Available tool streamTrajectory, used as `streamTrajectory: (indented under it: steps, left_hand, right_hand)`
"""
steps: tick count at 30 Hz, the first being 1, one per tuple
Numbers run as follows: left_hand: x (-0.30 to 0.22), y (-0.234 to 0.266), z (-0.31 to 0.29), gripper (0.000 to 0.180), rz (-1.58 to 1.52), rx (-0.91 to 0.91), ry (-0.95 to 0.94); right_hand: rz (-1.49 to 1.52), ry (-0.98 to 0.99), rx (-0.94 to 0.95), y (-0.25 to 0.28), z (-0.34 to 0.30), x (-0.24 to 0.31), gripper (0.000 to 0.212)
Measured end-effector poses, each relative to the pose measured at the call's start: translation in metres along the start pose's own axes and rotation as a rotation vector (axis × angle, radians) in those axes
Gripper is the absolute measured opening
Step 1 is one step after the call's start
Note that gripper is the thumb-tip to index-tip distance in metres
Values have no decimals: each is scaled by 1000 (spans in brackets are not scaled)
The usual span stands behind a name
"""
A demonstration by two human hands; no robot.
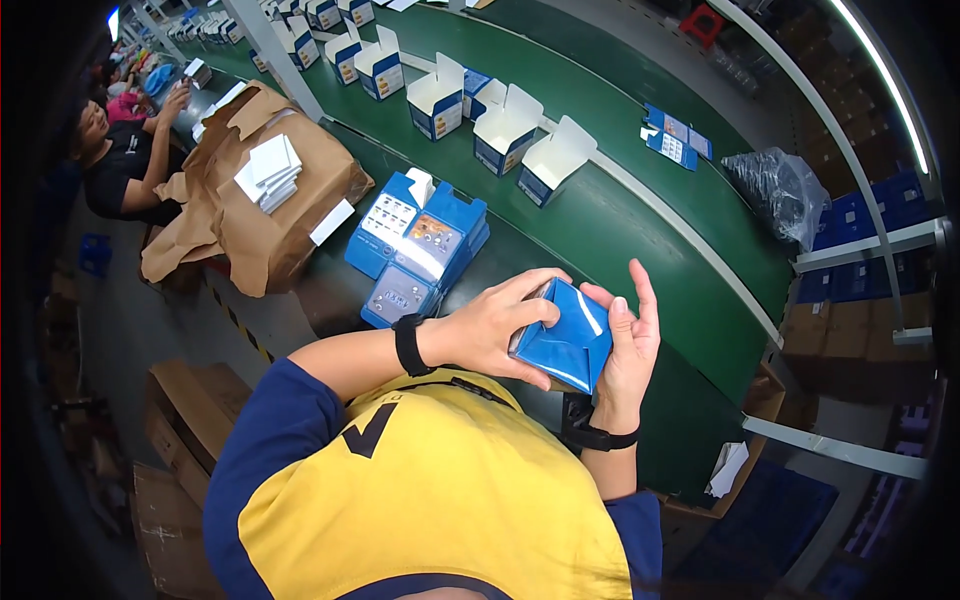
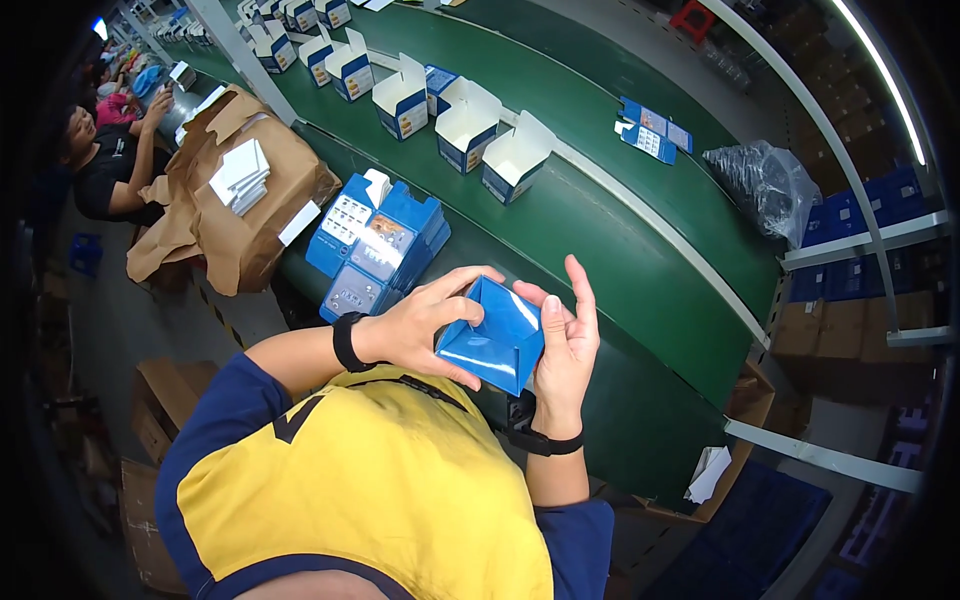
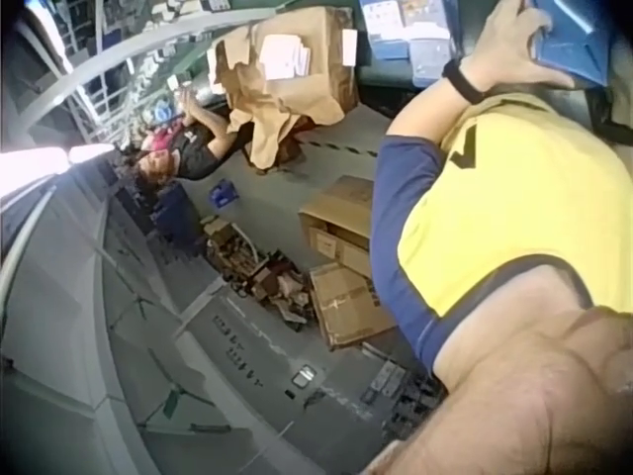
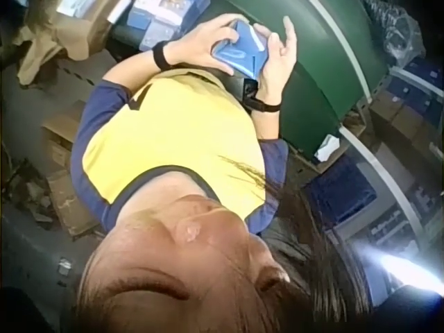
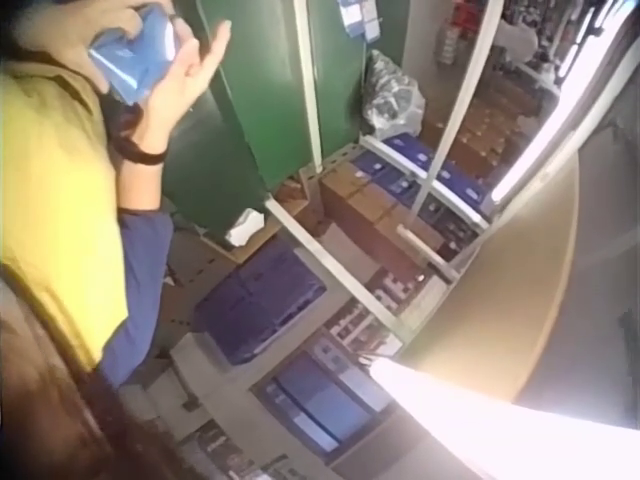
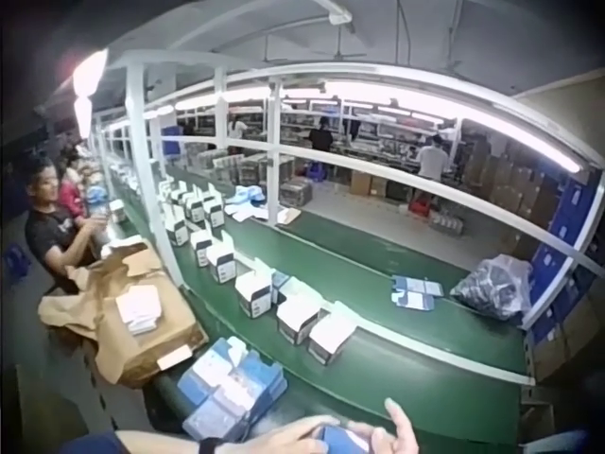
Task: Folding and assembling blue and white cardboard product boxes at a factory workstation.
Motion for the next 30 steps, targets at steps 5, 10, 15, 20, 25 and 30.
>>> streamTrajectory:
  steps: [5, 10, 15, 20, 25, 30]
  left_hand:
    - [-4, -3, 2, 60, 2, 58, -69]
    - [-7, 2, 0, 73, 81, 69, -142]
    - [-30, 41, 15, 97, -245, -222, -138]
    - [-41, 47, 23, 118, -540, -222, -131]
    - [-41, 10, 25, 125, -744, 1, -53]
    - [-27, -13, 25, 120, -1070, 88, 108]
  right_hand:
    - [-100, 59, 8, -6, -4, 9, 55]
    - [-69, 166, -5, -24, -11, 21, 52]
    - [-10, 347, -213, 39, -13, 41, 44]
    - [173, -122, 23, 25, -31, -22, 38]
    - [251, -203, 44, 22, -22, -24, 43]
    - [349, -270, 30, 22, -22, -29, 48]
Point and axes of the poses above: each hand's wrist, its own z-axis towards the middle knuckle, its own y-axis out of the back of the hand, x = y × z, the point moved 10 cm from there along z, towards the middle knuckle, and after that the axes turned 1 degree about -x, right-handed, at the moved point
